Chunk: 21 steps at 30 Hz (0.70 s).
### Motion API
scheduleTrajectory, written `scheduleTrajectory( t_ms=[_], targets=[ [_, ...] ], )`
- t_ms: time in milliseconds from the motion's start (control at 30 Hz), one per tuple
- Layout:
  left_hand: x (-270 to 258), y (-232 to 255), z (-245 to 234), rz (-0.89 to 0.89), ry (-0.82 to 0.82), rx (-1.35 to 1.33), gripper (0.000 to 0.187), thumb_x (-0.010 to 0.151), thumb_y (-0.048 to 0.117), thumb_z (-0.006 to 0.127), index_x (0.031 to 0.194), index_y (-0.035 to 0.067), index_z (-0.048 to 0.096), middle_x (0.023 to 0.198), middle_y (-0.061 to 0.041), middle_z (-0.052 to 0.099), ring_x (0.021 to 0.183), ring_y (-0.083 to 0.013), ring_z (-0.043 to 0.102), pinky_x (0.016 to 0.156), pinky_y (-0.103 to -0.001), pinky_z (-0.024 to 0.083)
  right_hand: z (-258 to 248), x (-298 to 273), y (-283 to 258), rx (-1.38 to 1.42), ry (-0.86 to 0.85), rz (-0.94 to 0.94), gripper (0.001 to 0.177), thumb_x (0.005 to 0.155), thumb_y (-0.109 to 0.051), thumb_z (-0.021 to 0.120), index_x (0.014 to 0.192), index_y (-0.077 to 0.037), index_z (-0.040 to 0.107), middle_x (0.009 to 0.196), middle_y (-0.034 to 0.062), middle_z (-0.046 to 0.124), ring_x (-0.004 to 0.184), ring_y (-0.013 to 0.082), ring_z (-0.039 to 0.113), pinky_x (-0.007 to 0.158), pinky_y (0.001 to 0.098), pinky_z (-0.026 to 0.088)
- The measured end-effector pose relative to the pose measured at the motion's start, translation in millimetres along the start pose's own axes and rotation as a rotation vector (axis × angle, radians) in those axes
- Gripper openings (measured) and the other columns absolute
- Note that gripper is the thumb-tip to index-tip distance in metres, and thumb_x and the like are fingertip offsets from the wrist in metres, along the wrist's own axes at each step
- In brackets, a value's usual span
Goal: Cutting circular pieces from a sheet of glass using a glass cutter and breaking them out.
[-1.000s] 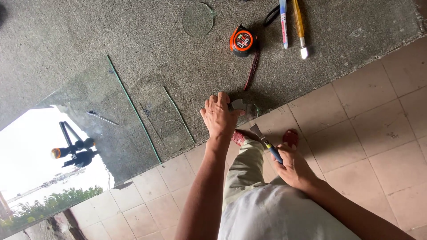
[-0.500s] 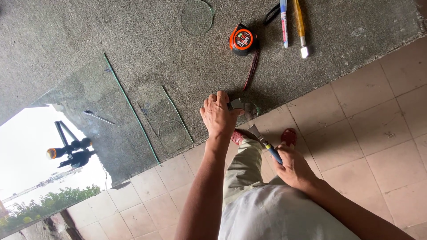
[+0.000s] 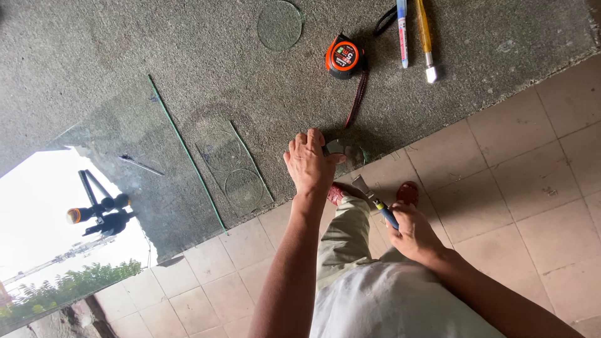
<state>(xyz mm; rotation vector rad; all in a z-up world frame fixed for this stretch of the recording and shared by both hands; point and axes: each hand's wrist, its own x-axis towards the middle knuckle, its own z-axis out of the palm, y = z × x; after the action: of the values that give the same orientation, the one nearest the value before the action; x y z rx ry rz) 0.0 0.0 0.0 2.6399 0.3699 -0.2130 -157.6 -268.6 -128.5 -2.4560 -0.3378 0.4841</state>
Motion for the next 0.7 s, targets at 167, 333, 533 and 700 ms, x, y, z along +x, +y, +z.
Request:
scheduleTrajectory(
  t_ms=[167, 333, 533, 700],
  targets=[
    [-3, 3, 0, 0.010, 0.006, 0.012, 0.061, 0.062, 0.041, 0.094, 0.100, 0.020, 0.051, 0.098, -0.004, 0.057, 0.104, -0.0307, 0.060, 0.091, -0.044, 0.048, -23, 6, -7, 0.120, 0.016, 0.018, 0.016, 0.085, -0.016, 0.063, 0.096, -0.007, 0.071, 0.094, 0.0146, 0.074, 0.090, 0.0387, 0.075, 0.075, 0.0462, 0.062],
    [-17, 5, 14, 0.005, 0.187, 0.124, 0.064, 0.052, 0.040, 0.091, 0.103, 0.018, 0.059, 0.101, -0.008, 0.055, 0.093, -0.0334, 0.053, 0.080, -0.048, 0.043, -133, 25, -89, 0.455, -0.448, 0.653, 0.051, 0.074, -0.012, 0.052, 0.118, -0.013, 0.078, 0.105, 0.0055, 0.073, 0.103, 0.0203, 0.067, 0.088, 0.0311, 0.045],
    [-6, 6, 20, -0.110, 0.013, 0.053, 0.070, 0.052, 0.034, 0.093, 0.105, 0.013, 0.051, 0.102, -0.008, 0.060, 0.097, -0.0331, 0.056, 0.087, -0.050, 0.042, -125, -20, -9, 0.442, 0.068, 0.530, 0.037, 0.088, -0.015, 0.066, 0.122, -0.012, 0.082, 0.121, 0.0028, 0.082, 0.114, 0.0145, 0.072, 0.098, 0.0273, 0.046],
    [24, -24, 3, -0.252, -0.017, -0.383, 0.031, 0.077, 0.018, 0.071, 0.104, 0.020, 0.057, 0.076, -0.005, 0.074, 0.066, -0.0299, 0.068, 0.062, -0.044, 0.052, -186, 7, -10, 0.139, 0.239, 0.663, 0.028, 0.087, -0.011, 0.070, 0.110, -0.020, 0.084, 0.114, 0.0086, 0.077, 0.098, 0.0272, 0.070, 0.085, 0.0360, 0.048]
  ],
)
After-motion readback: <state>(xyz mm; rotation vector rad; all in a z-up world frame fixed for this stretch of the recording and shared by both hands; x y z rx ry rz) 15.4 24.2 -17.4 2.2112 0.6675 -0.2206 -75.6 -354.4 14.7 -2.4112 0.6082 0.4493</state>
